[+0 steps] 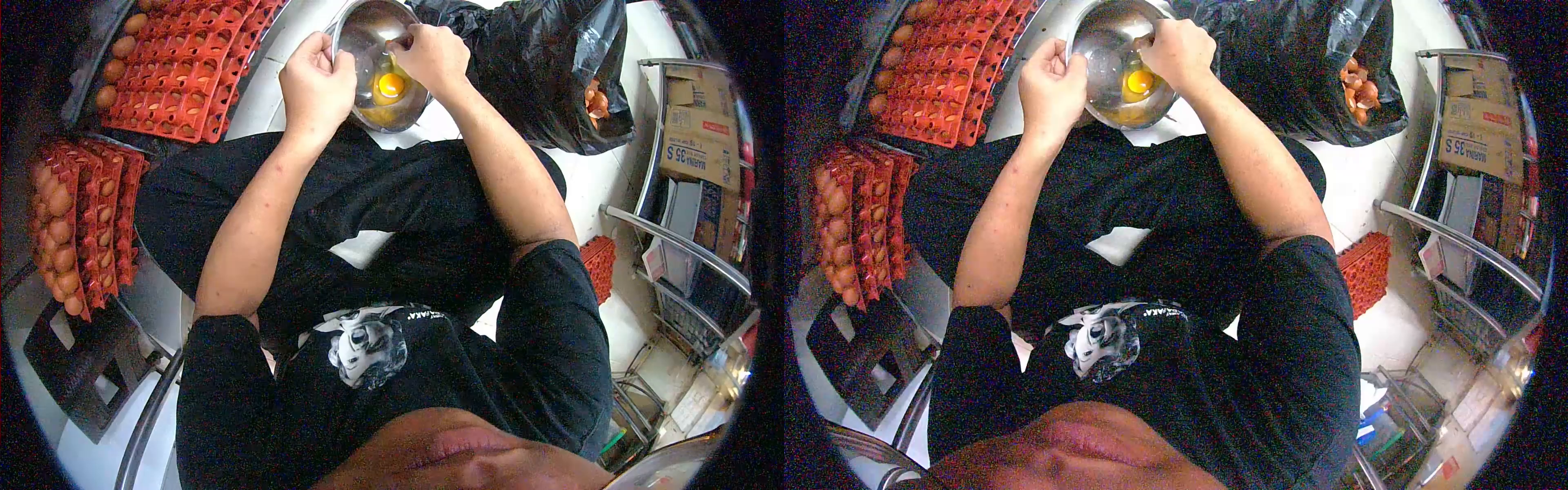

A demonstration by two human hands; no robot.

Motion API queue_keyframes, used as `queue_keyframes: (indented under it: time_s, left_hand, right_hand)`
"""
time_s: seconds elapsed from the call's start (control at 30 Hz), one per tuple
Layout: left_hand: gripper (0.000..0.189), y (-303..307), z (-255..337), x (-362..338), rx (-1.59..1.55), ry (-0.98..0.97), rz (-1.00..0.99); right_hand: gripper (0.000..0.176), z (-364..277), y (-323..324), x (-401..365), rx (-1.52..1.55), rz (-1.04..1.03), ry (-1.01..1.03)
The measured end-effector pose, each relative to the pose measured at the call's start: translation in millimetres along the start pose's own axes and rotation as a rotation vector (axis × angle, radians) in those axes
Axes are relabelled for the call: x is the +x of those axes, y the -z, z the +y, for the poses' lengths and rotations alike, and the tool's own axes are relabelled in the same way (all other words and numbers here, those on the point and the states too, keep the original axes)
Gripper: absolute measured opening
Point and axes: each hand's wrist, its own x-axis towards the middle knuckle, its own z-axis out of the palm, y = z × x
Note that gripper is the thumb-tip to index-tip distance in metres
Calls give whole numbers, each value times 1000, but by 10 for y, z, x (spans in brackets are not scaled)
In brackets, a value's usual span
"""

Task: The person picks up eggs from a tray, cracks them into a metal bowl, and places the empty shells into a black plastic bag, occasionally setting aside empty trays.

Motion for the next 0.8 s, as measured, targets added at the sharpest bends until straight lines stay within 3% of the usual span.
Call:
queue_keyframes:
  time_s: [0.17,0.27,0.47,0.57,0.7,0.8]
  left_hand:
    - [6,-16,51,-21,-39,10,5]
    - [7,-34,-18,0,-31,1,14]
    - [16,-39,84,-26,-35,3,28]
    - [15,-91,35,-20,-122,3,44]
    - [5,-34,9,-20,-77,-2,-7]
    - [4,-12,-19,2,-15,4,-12]
  right_hand:
    - [41,-22,4,2,-17,7,-11]
    - [31,-96,101,-59,29,193,87]
    - [55,-210,219,-72,188,354,119]
    - [63,-268,334,-118,271,341,-62]
    - [58,-186,354,-103,351,313,-102]
    - [45,-29,221,14,425,374,2]
